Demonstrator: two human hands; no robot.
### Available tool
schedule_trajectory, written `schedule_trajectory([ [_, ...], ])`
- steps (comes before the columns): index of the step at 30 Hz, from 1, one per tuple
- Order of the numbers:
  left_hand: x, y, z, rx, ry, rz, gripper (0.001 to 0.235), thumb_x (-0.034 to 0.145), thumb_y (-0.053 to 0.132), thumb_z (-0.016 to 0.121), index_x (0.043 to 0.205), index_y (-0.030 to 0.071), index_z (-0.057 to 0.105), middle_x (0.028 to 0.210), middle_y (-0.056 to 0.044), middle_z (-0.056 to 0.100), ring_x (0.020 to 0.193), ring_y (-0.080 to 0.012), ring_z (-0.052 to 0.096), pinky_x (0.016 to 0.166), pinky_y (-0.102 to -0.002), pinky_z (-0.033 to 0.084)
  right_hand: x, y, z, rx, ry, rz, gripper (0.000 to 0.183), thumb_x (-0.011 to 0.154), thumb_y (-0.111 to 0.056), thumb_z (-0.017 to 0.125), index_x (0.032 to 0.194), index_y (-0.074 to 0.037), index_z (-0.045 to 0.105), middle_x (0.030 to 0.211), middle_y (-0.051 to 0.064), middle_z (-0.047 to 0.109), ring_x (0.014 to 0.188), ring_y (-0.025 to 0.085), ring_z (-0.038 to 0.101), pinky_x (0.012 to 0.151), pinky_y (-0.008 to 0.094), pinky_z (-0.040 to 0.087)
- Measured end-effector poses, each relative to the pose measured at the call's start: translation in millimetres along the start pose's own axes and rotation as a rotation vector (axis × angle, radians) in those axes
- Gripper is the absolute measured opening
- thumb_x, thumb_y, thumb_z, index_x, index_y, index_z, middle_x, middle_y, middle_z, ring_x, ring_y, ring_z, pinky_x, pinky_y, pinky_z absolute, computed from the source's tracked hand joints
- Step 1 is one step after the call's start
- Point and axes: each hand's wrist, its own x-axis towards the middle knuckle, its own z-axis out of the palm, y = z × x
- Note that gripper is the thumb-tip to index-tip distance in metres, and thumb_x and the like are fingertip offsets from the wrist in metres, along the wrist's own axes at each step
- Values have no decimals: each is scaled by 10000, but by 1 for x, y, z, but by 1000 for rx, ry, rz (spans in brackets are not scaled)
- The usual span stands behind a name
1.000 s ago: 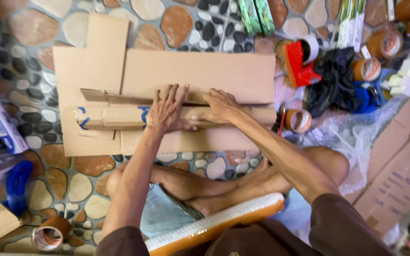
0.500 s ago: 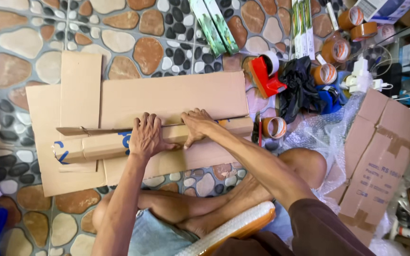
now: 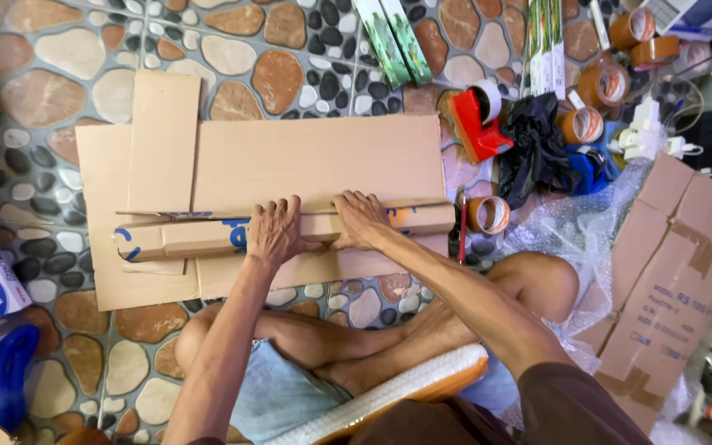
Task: The person sits on the floor and wraps long cardboard pieces with bubble wrap. They secure the wrapped items using orange packing tape, repeatedly folding the cardboard and taping the seams to create a sealed package.
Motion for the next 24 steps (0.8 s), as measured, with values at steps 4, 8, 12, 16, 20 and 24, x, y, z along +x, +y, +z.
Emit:
schedule_trajectory([
  [4, 1, 1, 0, -28, 2, -7, 1039, 573, 997, 611, 1157, 141, 535, 1049, -78, 717, 1022, -268, 723, 870, -435, 508, 2, 3, -2, 20, -18, -8, 859, 604, -496, 908, 1292, -84, 600, 1182, 117, 626, 1193, 337, 611, 978, 525, 496],
  [8, 14, -8, 11, -44, -14, 9, 1022, 607, 1049, 517, 1060, 137, 605, 1050, -76, 740, 1027, -259, 739, 862, -420, 517, 17, 13, -3, 23, -31, -38, 832, 558, -594, 904, 1165, -86, 647, 1110, 115, 666, 1144, 343, 658, 930, 534, 535],
  [12, 9, -6, -18, -34, -41, 28, 935, 645, 984, 573, 1070, 152, 607, 1068, -71, 753, 1049, -255, 745, 870, -418, 522, 4, 8, -4, 47, -31, -48, 756, 599, -511, 902, 1157, -75, 639, 1108, 131, 675, 1137, 358, 672, 927, 547, 545],
  [16, 16, -10, -21, -152, -114, 5, 932, 607, 974, 633, 1072, 166, 619, 1056, -68, 773, 1041, -280, 761, 855, -441, 540, -16, 0, 17, -142, 265, -110, 959, 651, -424, 928, 1438, -108, 479, 1273, 131, 608, 1225, 324, 599, 1057, 499, 417],
  [20, 14, -9, -18, -137, -65, -7, 944, 582, 997, 610, 1047, 176, 631, 1024, -72, 780, 1007, -279, 766, 829, -438, 546, -11, 14, 44, -250, 525, -190, 1122, 584, -418, 993, 1513, -119, 440, 1206, 120, 596, 1151, 295, 599, 1050, 519, 409],
  [24, 7, -6, 0, -117, -52, -15, 950, 581, 1000, 616, 1057, 178, 609, 1031, -81, 772, 1024, -281, 757, 841, -434, 532, -10, 20, 54, -243, 560, -195, 936, 589, -493, 908, 1368, -128, 541, 1147, 72, 589, 1099, 259, 590, 1021, 486, 421],
])
